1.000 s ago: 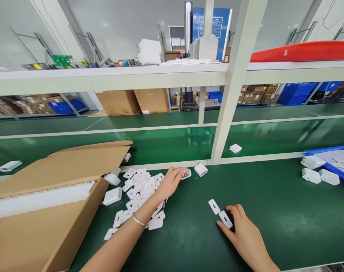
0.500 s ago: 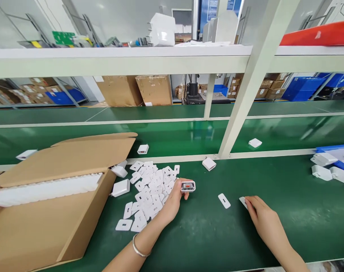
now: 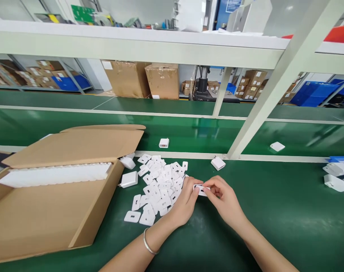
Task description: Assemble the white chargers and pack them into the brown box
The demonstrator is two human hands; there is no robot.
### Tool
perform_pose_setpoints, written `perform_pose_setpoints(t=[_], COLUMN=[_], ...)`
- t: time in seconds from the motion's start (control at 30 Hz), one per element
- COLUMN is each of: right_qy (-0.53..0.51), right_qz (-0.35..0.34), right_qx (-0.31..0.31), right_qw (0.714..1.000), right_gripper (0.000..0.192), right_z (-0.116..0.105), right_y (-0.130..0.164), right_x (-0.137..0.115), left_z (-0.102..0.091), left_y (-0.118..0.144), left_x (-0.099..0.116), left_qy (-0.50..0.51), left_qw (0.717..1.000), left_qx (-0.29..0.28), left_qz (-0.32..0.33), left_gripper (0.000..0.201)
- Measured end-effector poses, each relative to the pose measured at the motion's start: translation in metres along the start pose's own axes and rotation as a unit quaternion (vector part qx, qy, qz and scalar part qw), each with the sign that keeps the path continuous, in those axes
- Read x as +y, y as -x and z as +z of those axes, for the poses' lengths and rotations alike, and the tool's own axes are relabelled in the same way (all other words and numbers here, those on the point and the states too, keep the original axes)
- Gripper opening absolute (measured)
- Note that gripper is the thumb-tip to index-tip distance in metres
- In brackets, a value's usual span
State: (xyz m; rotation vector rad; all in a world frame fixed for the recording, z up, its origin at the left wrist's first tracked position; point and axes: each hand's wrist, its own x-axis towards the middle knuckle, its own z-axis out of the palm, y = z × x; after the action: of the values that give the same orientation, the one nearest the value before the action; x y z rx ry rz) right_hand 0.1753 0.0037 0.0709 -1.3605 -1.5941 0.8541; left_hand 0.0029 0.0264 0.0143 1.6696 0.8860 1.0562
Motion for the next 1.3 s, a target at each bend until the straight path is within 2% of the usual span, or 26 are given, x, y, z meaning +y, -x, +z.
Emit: perform_pose_setpoints(t=[0.1,0.17,0.23,0.27,0.37,0.47,0.53,0.6,0.67,0.73,0.83,0.93,1.03,1.13,1.2,1.23,1.3], right_qy=[-0.032,-0.034,0.017,0.074,0.171,0.258,0.312,0.357,0.394,0.424,0.459,0.480,0.476,0.448,0.388,0.329,0.146], right_qz=[0.005,0.014,0.024,0.032,0.038,0.061,0.078,0.083,0.083,0.083,0.071,0.049,0.031,0.002,-0.011,-0.012,-0.001], right_qx=[-0.009,-0.006,0.006,0.015,0.024,0.027,0.032,0.032,0.026,0.020,0.012,0.001,-0.001,0.012,0.017,0.014,-0.017], right_qw=[0.999,0.999,1.000,0.997,0.984,0.964,0.946,0.930,0.915,0.902,0.886,0.876,0.879,0.894,0.921,0.944,0.989], right_gripper=[0.029,0.036,0.038,0.037,0.039,0.066,0.079,0.076,0.060,0.049,0.050,0.046,0.042,0.041,0.039,0.043,0.053], right_z=[0.005,0.011,0.024,0.033,0.067,0.101,0.117,0.124,0.122,0.113,0.090,0.064,0.040,0.022,0.014,0.013,0.014], right_y=[-0.015,-0.037,-0.071,-0.091,-0.154,-0.204,-0.226,-0.239,-0.243,-0.240,-0.221,-0.189,-0.152,-0.110,-0.080,-0.066,-0.041], right_x=[0.004,0.010,0.019,0.023,0.033,0.035,0.033,0.030,0.028,0.027,0.029,0.031,0.030,0.024,0.022,0.021,0.024], left_z=[0.004,0.006,0.007,0.007,0.007,0.006,0.006,0.007,0.008,0.009,0.010,0.010,0.008,0.005,0.004,0.004,0.006], left_y=[-0.002,-0.002,-0.001,-0.001,-0.001,-0.001,0.000,0.002,0.004,0.006,0.005,0.003,0.002,0.000,-0.001,-0.001,-0.002], left_x=[-0.001,0.000,0.002,0.002,0.000,-0.007,-0.011,-0.013,-0.013,-0.011,-0.007,-0.004,-0.003,-0.003,-0.005,-0.006,-0.007], left_qy=[0.019,0.050,0.088,0.107,0.147,0.143,0.119,0.099,0.097,0.104,0.111,0.116,0.116,0.113,0.111,0.108,0.101], left_qw=[0.998,0.994,0.988,0.984,0.969,0.964,0.965,0.967,0.971,0.974,0.974,0.974,0.975,0.976,0.975,0.976,0.977], left_qx=[0.057,0.093,0.126,0.143,0.194,0.220,0.231,0.232,0.217,0.200,0.196,0.196,0.189,0.189,0.191,0.191,0.187], left_qz=[0.006,-0.003,-0.017,-0.024,-0.034,-0.042,-0.044,-0.040,-0.035,-0.031,-0.024,-0.019,-0.012,0.005,0.012,0.015,0.028], left_gripper=[0.046,0.049,0.051,0.052,0.053,0.053,0.053,0.052,0.051,0.050,0.051,0.053,0.053,0.052,0.051,0.050,0.047])
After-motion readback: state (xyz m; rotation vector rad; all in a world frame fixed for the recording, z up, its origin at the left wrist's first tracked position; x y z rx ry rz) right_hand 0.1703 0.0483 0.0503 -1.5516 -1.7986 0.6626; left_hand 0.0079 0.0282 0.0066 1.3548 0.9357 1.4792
